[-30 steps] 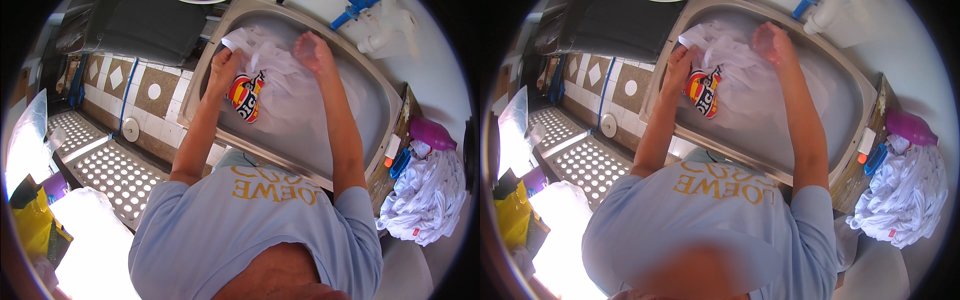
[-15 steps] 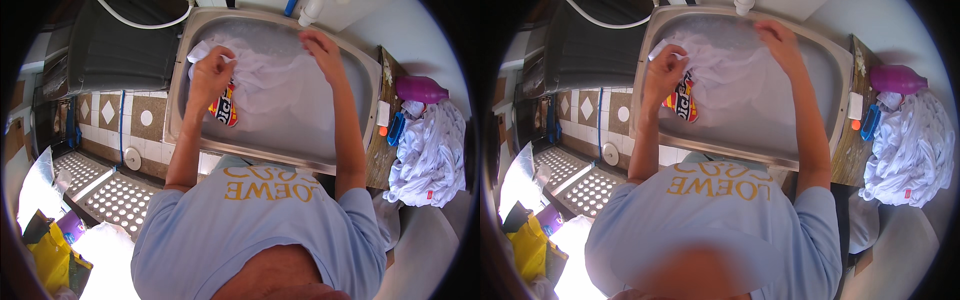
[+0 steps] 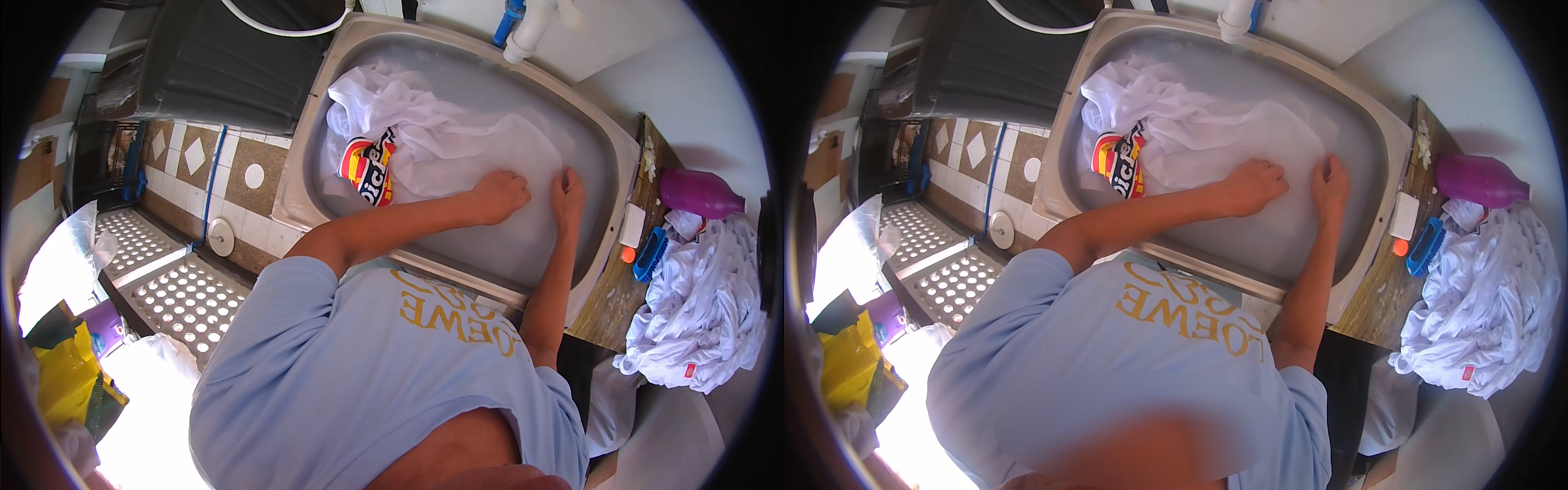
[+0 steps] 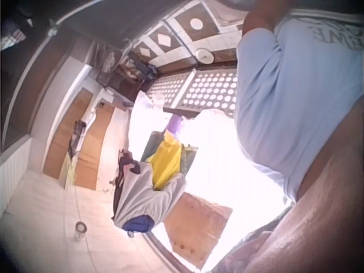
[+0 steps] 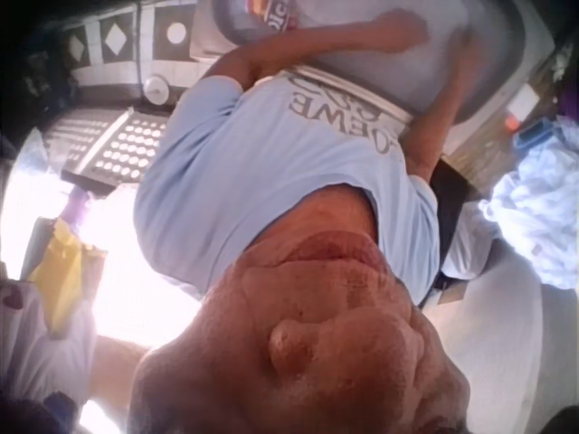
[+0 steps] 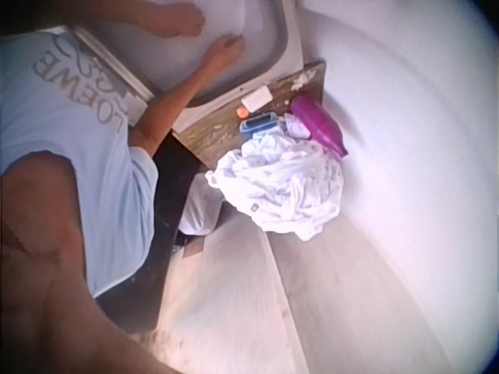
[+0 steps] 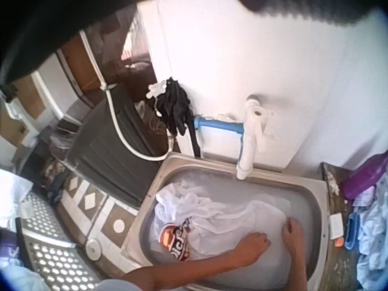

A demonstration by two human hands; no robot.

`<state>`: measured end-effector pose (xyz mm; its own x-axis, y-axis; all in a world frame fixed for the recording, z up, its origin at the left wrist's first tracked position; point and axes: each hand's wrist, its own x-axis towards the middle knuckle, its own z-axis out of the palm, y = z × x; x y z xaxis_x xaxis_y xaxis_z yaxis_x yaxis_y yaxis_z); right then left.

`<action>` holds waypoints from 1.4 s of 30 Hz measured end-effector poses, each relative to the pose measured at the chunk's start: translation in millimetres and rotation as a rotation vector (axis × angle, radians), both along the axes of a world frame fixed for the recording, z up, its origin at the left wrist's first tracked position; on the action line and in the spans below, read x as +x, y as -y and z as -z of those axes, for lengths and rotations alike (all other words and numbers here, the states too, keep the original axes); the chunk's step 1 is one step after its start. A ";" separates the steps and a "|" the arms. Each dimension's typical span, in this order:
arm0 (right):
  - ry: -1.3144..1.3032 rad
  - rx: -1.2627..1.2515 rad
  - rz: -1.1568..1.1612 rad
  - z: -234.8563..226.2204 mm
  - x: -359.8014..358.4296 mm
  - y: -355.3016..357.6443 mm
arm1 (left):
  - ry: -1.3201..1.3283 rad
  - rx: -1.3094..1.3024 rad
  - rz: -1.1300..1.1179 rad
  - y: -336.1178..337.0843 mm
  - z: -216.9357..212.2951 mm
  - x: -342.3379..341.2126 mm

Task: The person applies a liquid from a purple bottle onto specific spots on a white shirt and rubs the fabric together in a basin of water.

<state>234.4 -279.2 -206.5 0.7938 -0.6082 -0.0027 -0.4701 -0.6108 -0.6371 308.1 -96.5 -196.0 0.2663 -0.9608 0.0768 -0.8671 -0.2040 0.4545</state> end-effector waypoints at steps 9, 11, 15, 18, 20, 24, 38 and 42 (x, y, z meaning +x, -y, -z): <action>-0.093 0.026 -0.005 5.9 -3.3 28.1 | -0.101 0.163 -0.007 9.6 23.7 1.8; -0.115 0.066 -0.054 9.2 -5.3 34.4 | -0.080 0.301 0.048 10.7 18.6 0.2; -0.161 0.062 -0.118 12.1 -6.9 40.3 | -0.233 0.226 -0.060 4.4 10.7 -5.0; -0.152 0.080 -0.080 1.2 -0.7 32.8 | -0.246 0.089 -0.133 0.0 12.2 -4.0; 0.100 -0.057 -0.063 -17.8 5.6 14.2 | -0.176 -0.036 -0.140 -6.9 13.6 -2.7; 0.477 0.013 -0.119 -50.8 32.7 -41.8 | -0.097 -0.027 -0.078 -39.6 -31.6 12.4; 0.297 0.220 -0.654 -46.1 142.7 -140.0 | -0.265 0.191 -0.716 -173.8 -91.2 182.4; 0.300 0.627 -0.524 -54.6 129.6 -128.2 | -0.828 -0.202 -0.722 -196.5 -81.2 201.4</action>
